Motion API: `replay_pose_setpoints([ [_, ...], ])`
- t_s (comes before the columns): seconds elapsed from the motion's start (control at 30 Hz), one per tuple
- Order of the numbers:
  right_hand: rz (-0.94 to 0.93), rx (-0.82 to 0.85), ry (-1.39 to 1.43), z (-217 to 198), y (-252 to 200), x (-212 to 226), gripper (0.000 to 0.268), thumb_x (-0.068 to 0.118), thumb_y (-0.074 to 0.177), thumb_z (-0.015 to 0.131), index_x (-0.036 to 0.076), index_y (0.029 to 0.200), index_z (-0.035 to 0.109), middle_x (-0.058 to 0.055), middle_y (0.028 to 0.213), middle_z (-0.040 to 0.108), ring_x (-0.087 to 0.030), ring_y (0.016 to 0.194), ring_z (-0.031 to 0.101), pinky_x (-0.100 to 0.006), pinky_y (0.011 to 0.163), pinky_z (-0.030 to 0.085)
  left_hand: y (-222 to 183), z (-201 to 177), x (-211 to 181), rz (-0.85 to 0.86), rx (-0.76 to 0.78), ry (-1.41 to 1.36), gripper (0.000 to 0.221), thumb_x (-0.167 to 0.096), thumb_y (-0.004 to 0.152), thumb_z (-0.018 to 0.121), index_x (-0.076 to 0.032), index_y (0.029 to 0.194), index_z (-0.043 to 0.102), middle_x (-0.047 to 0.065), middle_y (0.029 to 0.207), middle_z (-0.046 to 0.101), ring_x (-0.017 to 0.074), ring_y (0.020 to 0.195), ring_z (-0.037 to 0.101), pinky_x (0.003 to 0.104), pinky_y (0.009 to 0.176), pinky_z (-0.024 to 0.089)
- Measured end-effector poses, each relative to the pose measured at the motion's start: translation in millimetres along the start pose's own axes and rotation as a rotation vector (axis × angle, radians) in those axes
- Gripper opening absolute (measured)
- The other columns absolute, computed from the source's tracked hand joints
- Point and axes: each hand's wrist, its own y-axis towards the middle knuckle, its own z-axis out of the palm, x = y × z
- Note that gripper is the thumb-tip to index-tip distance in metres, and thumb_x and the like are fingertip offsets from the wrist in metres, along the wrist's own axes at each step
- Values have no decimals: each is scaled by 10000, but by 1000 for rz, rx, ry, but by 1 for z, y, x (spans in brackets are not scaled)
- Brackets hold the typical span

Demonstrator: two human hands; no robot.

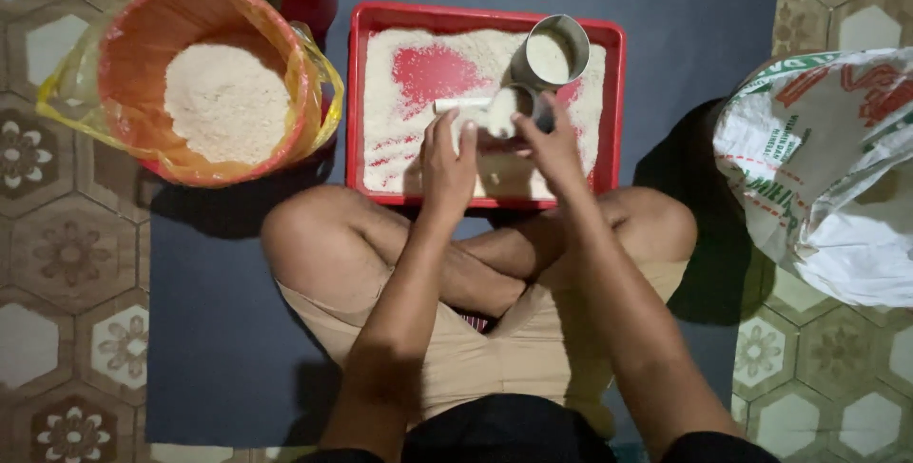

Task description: The person measures grain from a tray using a metal cup, levels it with a stick, and transfers it to a larger container.

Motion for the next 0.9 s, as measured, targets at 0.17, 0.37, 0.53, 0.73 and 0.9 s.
replay_pose_setpoints([
  [0.17,-221,-244,-353,-37,12,43,832,396,865,882,152,1528,444,-313,1306,500,-451,1128,651,-469,861,607,-1,27,78,-233,62,190,497,-447,1050,502,-56,1337,611,218,1318,611,426,1272,591,537,1141,391],
  [0.37,-580,-431,-752,-42,29,65,892,231,768,962,136,1505,467,-292,1267,442,-559,1184,572,-593,907,582,-9,36,80,-233,253,492,609,-602,979,469,-125,1311,653,144,1303,646,373,1249,611,606,1085,392],
  [0.53,-825,-414,-925,-39,43,60,705,63,831,819,65,1471,523,-291,1288,414,-522,1233,489,-550,827,618,-17,52,111,-152,311,547,606,-601,960,522,-121,1307,650,139,1312,628,368,1335,536,687,1152,276],
  [0.73,-1136,-510,-950,-43,29,33,791,57,736,909,100,1446,565,-317,1311,476,-520,1245,517,-513,987,525,-25,45,91,-92,335,562,553,-459,973,554,-11,1288,638,220,1352,593,437,1369,484,718,1158,253],
  [0.9,-858,-540,-528,-24,21,-47,1045,296,509,984,133,1452,563,-232,1081,579,-443,1033,612,-511,890,504,-28,53,97,-162,375,560,589,-501,999,528,-51,1376,568,202,1538,460,449,1482,355,722,1180,224],
])
